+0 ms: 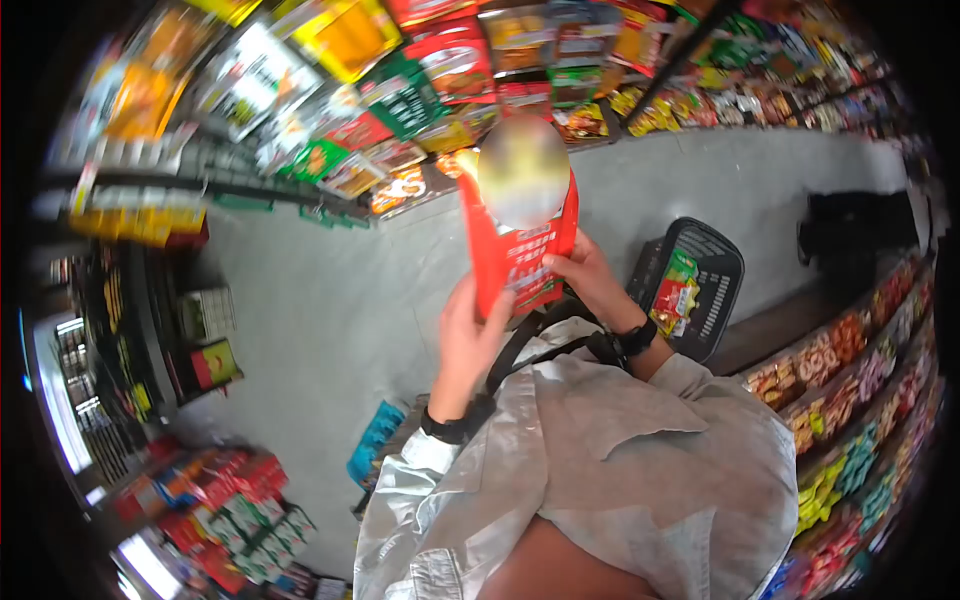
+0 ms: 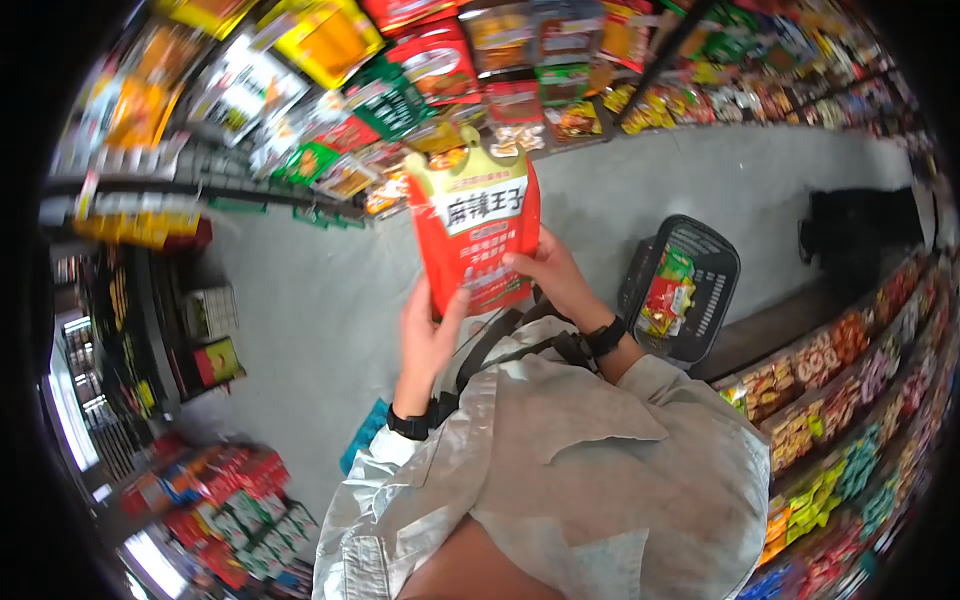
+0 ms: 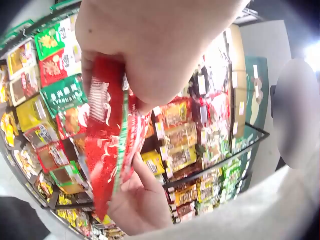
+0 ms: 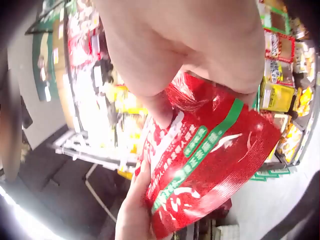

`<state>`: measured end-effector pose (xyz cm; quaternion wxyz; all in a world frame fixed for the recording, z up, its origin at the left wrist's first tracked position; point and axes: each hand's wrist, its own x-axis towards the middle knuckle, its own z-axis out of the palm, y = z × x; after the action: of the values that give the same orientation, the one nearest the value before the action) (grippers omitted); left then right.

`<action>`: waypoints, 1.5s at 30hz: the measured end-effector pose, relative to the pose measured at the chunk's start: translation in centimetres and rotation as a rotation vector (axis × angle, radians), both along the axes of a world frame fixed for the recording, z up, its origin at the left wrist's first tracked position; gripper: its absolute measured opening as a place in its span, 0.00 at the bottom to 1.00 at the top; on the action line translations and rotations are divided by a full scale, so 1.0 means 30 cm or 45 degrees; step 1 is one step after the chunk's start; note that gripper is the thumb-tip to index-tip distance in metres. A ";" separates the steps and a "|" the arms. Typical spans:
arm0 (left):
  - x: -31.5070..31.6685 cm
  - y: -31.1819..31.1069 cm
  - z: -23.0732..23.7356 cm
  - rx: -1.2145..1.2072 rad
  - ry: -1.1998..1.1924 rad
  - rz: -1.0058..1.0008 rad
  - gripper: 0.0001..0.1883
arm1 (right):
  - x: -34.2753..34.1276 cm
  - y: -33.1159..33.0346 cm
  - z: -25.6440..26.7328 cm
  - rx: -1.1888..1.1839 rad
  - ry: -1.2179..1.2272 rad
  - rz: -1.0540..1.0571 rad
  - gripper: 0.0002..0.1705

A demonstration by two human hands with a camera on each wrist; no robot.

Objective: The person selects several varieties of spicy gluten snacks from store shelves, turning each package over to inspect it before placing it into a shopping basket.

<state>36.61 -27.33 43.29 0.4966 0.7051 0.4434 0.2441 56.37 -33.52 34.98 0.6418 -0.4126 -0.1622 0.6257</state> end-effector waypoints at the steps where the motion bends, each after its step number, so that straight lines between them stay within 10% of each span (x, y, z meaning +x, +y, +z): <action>1: 0.093 -0.001 -0.001 0.168 0.029 -0.178 0.22 | 0.093 -0.018 -0.026 0.005 0.127 -0.083 0.31; 9: 0.643 -0.042 0.041 0.184 0.044 -0.974 0.34 | 0.400 0.022 -0.334 0.587 1.602 0.374 0.18; 15: 0.727 0.065 -0.038 -0.076 -0.038 -0.446 0.43 | 0.497 0.098 -0.201 -0.563 0.007 -0.568 0.16; 20: 0.727 0.241 -0.123 -0.506 -0.316 0.274 0.36 | 0.565 0.177 -0.046 -0.127 -0.367 -0.593 0.15; 24: 0.685 0.418 -0.173 -0.776 -0.292 0.138 0.20 | 0.619 0.236 0.101 0.039 -0.562 -0.108 0.22; 45: 0.770 1.277 -0.227 -0.510 -0.232 -0.197 0.11 | 0.859 1.112 0.115 0.125 -0.597 -0.298 0.21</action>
<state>59.70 11.00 36.48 0.6818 0.5995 0.3810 0.1750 82.14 -0.15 38.43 0.6739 -0.5306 -0.2878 0.4259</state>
